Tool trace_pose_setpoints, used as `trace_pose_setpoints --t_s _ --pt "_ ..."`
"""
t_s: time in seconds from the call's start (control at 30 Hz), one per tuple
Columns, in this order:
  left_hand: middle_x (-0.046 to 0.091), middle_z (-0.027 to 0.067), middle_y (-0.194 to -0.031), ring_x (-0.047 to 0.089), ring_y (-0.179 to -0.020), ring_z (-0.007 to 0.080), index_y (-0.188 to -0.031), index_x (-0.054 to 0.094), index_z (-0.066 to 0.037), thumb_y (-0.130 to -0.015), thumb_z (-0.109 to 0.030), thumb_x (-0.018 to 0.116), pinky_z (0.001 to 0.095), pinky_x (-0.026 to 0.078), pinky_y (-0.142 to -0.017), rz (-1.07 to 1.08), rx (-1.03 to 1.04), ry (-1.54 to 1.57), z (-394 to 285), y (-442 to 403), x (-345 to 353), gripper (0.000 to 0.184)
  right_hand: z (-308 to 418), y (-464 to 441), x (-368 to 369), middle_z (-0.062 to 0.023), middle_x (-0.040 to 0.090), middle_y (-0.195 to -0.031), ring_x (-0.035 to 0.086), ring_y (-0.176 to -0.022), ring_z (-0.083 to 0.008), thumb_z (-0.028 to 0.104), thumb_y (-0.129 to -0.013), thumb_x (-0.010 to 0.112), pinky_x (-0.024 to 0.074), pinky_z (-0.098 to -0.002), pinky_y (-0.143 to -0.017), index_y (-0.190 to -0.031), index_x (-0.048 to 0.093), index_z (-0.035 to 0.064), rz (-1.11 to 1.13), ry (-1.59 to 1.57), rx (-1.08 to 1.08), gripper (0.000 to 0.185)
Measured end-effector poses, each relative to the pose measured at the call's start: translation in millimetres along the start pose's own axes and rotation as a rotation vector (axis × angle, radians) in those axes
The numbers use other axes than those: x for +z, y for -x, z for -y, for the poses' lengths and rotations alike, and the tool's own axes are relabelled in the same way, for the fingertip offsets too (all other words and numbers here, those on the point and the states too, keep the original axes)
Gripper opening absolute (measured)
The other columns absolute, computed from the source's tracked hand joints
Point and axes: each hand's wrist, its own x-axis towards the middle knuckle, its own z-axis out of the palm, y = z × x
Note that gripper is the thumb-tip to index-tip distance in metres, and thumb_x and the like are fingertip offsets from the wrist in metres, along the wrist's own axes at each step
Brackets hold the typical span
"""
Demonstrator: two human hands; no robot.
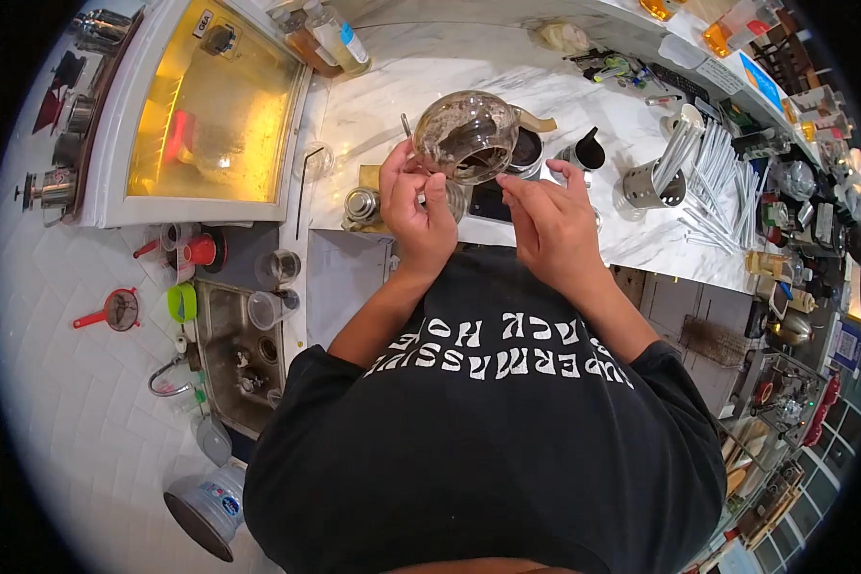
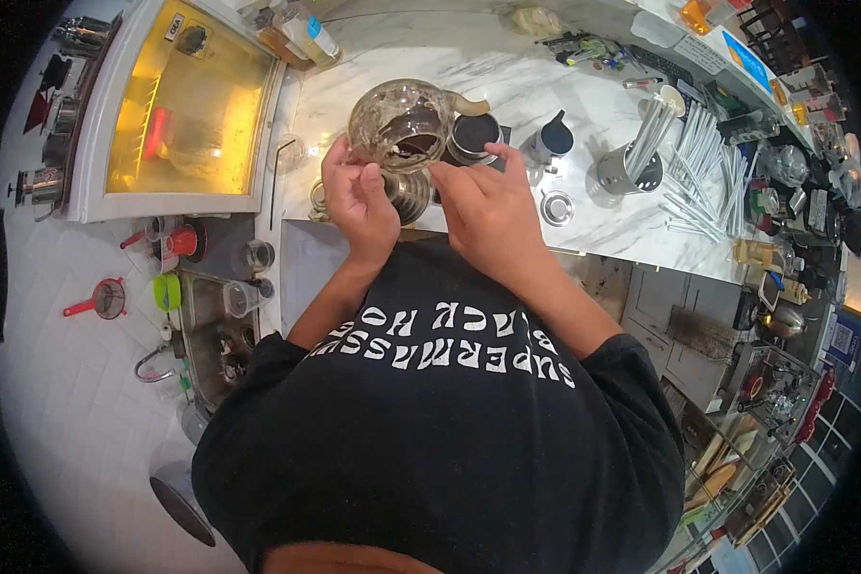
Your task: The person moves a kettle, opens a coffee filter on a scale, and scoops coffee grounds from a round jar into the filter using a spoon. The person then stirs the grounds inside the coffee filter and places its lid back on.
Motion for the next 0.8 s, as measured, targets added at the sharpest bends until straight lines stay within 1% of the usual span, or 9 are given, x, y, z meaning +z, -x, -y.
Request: trace_pose_setpoints --t_s 0.2,0.27,0.3,0.37,0.4,0.47,0.63,0.73,0.8 --pt "0.059 0.0261 -0.134 0.067 -0.104 0.0322 -0.083 0.055 0.002 -0.101 -0.02 0.067 0.0407 0.054 -0.089 0.005 -0.002 -0.017 4.6 2.0 1.8 0.031 -0.5 5.2 4.2 -0.0059 0.072 -0.08 0.071 -0.073 -0.0219 -0.001 -0.092 0.067 0.0492 -0.0461 -0.092 -0.115 0.068 0.0038 0.046 -0.032 0.073 0.023" --pt "0.059 0.0261 -0.134 0.067 -0.104 0.0326 -0.082 0.055 0.002 -0.101 -0.02 0.067 0.041 0.054 -0.09 0.002 0.002 -0.022 4.3 1.6 2.7 0.031 4.8 3.0 9.9 -0.0116 0.072 -0.083 0.07 -0.074 -0.0279 0.002 -0.095 0.065 0.0533 -0.0415 -0.087 -0.11 0.067 -0.0011 0.023 -0.315 0.359 0.016" --pt "0.06 0.0261 -0.134 0.067 -0.104 0.0333 -0.082 0.055 0.002 -0.1 -0.02 0.068 0.0415 0.054 -0.09 0.01 -0.006 -0.038 3.0 1.3 2.7 0.031 7.1 1.7 12.8 -0.0116 0.072 -0.083 0.07 -0.074 -0.0279 0.002 -0.095 0.065 0.0533 -0.0415 -0.087 -0.11 0.067 -0.0011 0.023 -0.316 0.359 0.016" --pt "0.06 0.0262 -0.133 0.067 -0.105 0.0341 -0.082 0.055 0.001 -0.1 -0.02 0.068 0.042 0.054 -0.091 0.018 -0.012 -0.054 3.7 0.9 3.2 0.031 9.8 -0.8 16.6 -0.0158 0.075 -0.092 0.073 -0.076 -0.0266 0.006 -0.101 0.057 0.056 -0.0369 -0.082 -0.116 0.063 -0.0051 -0.005 -0.996 0.826 0.019" --pt "0.061 0.0262 -0.133 0.067 -0.105 0.0344 -0.082 0.056 0.001 -0.099 -0.02 0.069 0.0424 0.054 -0.091 0.032 0.011 -0.078 5.5 1.2 3.3 0.03 7.3 -2.9 15.6 -0.0158 0.075 -0.092 0.073 -0.076 -0.0266 0.006 -0.101 0.057 0.056 -0.0369 -0.082 -0.116 0.063 -0.0051 -0.006 -0.996 0.826 0.019" --pt "0.061 0.0261 -0.132 0.067 -0.105 0.0348 -0.082 0.056 0.001 -0.099 -0.02 0.069 0.0428 0.054 -0.091 0.049 0.032 -0.101 7.3 0.9 4.2 0.03 -3.1 -9.5 11.5 -0.0176 0.075 -0.098 0.074 -0.079 -0.0229 0.01 -0.105 0.051 0.0563 -0.0352 -0.084 -0.121 0.058 -0.0077 -0.063 -1.416 1.002 0.025" --pt "0.062 0.0262 -0.13 0.067 -0.105 0.0341 -0.083 0.058 0.001 -0.099 -0.019 0.068 0.0431 0.054 -0.091 0.046 0.025 -0.135 6.9 -2.9 6.7 0.028 -9.1 -16.7 7.2 -0.0194 0.074 -0.102 0.074 -0.08 -0.0244 0.012 -0.106 0.05 0.0559 -0.0341 -0.085 -0.125 0.056 -0.0074 -0.132 -1.505 1.04 0.028" --pt "0.059 0.0256 -0.133 0.062 -0.113 0.0305 -0.089 0.059 0.001 -0.102 -0.02 0.064 0.0401 0.05 -0.095 0.058 -0.081 -0.123 6.8 -2.4 7.0 0.025 -10.8 -14.0 12.4 -0.0204 0.074 -0.103 0.074 -0.08 -0.0242 0.012 -0.106 0.052 0.0561 -0.0339 -0.085 -0.125 0.057 -0.0075 -0.168 -1.4 1.034 0.028" --pt "0.06 0.0259 -0.131 0.064 -0.11 0.0313 -0.087 0.058 0.001 -0.101 -0.018 0.065 0.0398 0.051 -0.092 0.027 -0.11 -0.108 10.0 -3.1 9.7 0.024 -14.1 -8.0 18.1 -0.0193 0.075 -0.105 0.073 -0.082 -0.0239 0.016 -0.107 0.054 0.056 -0.0348 -0.086 -0.127 0.059 -0.0056 -0.18 -1.304 0.978 0.03"
